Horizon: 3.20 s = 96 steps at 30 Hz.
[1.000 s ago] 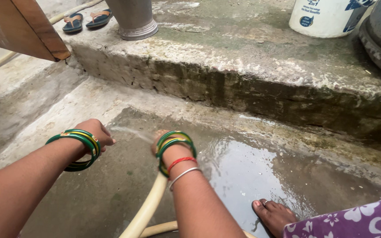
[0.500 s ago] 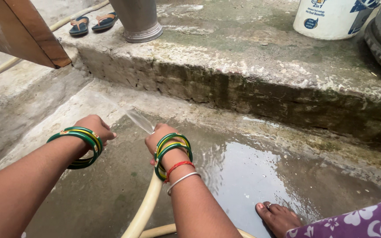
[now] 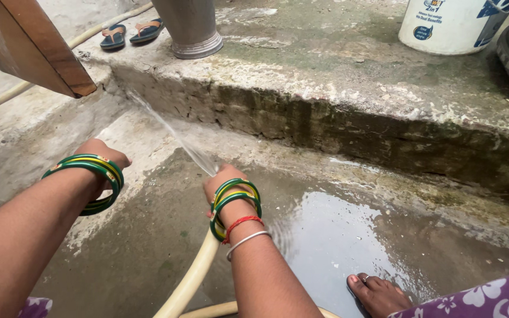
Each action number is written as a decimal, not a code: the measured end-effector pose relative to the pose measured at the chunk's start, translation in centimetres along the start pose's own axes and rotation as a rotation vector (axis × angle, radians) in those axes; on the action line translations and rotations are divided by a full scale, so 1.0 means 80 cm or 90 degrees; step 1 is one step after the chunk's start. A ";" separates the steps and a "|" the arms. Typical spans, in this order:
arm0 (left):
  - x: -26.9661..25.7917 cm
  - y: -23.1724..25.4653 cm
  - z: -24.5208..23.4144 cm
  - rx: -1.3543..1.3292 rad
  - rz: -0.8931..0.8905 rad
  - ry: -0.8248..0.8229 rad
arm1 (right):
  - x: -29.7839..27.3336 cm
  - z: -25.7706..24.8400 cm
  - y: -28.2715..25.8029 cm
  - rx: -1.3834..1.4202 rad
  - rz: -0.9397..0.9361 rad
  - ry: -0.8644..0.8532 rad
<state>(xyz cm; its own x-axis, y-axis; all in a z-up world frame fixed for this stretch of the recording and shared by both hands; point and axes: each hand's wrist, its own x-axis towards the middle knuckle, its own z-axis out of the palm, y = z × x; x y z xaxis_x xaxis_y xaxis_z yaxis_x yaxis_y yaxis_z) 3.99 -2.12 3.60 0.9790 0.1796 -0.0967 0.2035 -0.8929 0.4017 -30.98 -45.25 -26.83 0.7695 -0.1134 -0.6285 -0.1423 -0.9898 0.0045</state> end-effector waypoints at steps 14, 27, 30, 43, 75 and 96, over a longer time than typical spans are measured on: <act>-0.026 0.012 0.002 -0.169 -0.087 -0.077 | 0.063 0.078 0.038 0.009 -0.016 0.085; -0.046 0.021 0.005 -0.138 -0.116 -0.120 | 0.033 0.043 0.027 0.011 -0.022 0.039; -0.048 0.021 0.007 -0.129 -0.107 -0.131 | 0.035 0.042 0.025 0.024 -0.007 0.027; -0.026 0.016 0.038 -0.136 -0.080 -0.183 | 0.019 0.029 0.013 0.064 0.035 0.044; -0.079 0.062 0.062 -0.033 0.019 -0.506 | 0.063 -0.165 -0.160 0.547 -0.121 0.180; -0.122 0.050 0.115 -0.043 0.037 -0.587 | 0.118 -0.301 -0.326 1.070 0.055 0.116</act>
<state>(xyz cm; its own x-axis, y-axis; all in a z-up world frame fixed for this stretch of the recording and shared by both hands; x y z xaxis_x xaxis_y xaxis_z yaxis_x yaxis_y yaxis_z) -4.89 -11.28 -2.22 0.5950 -0.2902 -0.7495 0.1827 -0.8592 0.4778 -5.01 -22.55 -14.12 0.7641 -0.2854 -0.5786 -0.5486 0.1845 -0.8155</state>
